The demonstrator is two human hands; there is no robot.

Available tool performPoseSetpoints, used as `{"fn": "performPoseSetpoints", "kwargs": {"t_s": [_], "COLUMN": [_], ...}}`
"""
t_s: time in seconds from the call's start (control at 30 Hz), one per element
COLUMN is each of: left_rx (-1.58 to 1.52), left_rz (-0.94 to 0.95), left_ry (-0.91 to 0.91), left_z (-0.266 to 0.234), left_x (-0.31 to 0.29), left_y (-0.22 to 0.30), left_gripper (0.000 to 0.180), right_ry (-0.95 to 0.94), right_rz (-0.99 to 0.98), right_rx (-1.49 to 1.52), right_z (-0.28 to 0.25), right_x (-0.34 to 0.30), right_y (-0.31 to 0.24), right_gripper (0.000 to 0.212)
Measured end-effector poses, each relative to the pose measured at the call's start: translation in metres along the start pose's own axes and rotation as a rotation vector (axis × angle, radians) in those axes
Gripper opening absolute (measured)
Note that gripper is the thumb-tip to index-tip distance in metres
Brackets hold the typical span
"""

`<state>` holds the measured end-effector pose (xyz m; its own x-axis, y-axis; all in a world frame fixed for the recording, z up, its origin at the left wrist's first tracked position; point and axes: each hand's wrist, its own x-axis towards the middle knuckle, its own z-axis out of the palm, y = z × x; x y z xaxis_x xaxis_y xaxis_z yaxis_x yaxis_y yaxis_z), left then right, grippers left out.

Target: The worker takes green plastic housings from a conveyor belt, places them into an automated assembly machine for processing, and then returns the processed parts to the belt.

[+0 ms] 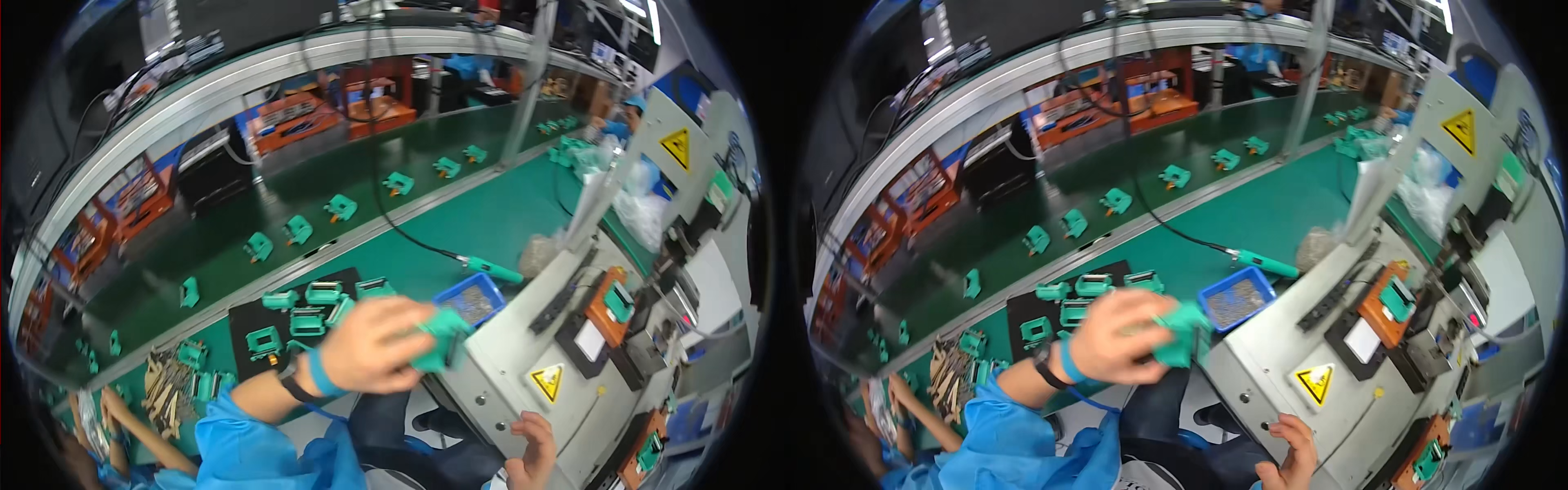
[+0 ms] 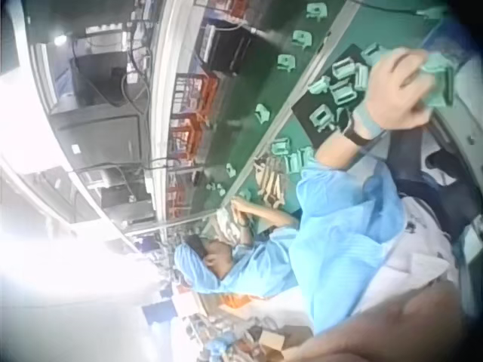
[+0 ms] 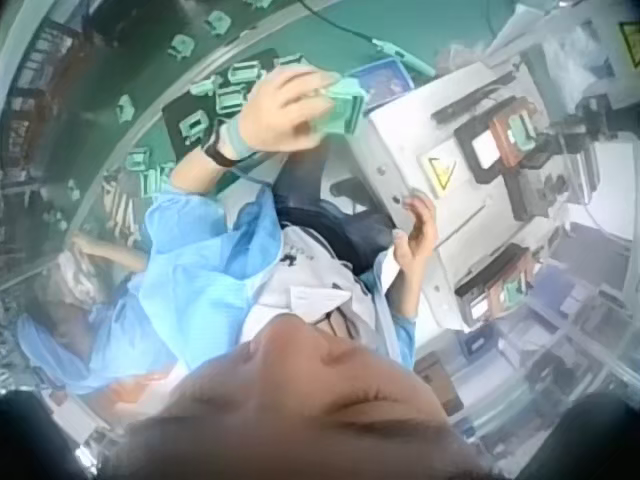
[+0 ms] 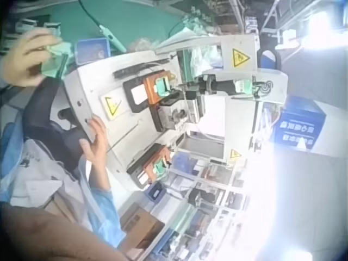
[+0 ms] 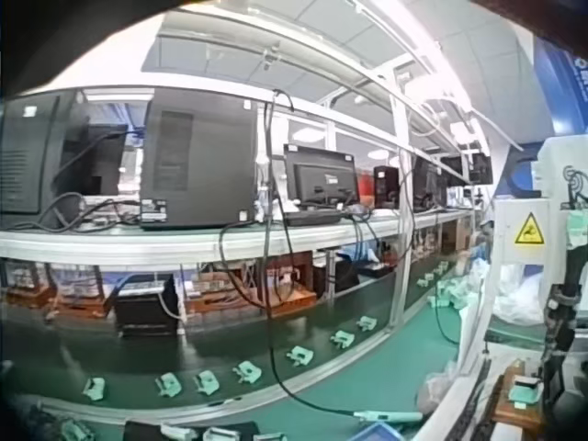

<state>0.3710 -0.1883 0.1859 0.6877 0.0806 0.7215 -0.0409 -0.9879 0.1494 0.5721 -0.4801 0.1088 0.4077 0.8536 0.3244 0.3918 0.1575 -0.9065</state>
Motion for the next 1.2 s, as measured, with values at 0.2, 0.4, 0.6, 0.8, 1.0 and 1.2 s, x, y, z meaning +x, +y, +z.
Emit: {"fn": "performPoseSetpoints", "kwargs": {"t_s": [0.2,0.4,0.6,0.8,1.0,1.2], "left_rx": [-0.283,-0.385,0.499,0.669,0.596,0.661], "left_rz": [0.19,-0.129,-0.941,-1.197,-1.105,-1.015], "left_ry": [-0.01,-0.046,-0.011,-0.152,0.055,0.155], "left_z": [0.072,0.066,0.001,0.008,0.004,-0.017], "left_x": [-0.026,-0.058,-0.139,-0.202,-0.216,-0.223], "left_y": [0.075,0.084,0.046,0.03,-0.002,-0.04], "left_gripper": [0.024,0.037,0.069,0.067,0.046,0.036], "right_ry": [0.041,0.007,0.167,0.17,0.152,0.173], "right_rz": [0.035,0.264,0.167,0.196,0.186,0.182], "right_rx": [0.365,0.14,0.24,0.17,0.151,0.146], "right_z": [0.047,0.041,0.014,0.02,0.02,0.016], "right_x": [0.014,0.002,-0.022,-0.015,-0.016,-0.016], "right_y": [0.005,0.031,0.066,0.053,0.043,0.03], "right_gripper": [0.081,0.067,0.063,0.058,0.055,0.053]}}
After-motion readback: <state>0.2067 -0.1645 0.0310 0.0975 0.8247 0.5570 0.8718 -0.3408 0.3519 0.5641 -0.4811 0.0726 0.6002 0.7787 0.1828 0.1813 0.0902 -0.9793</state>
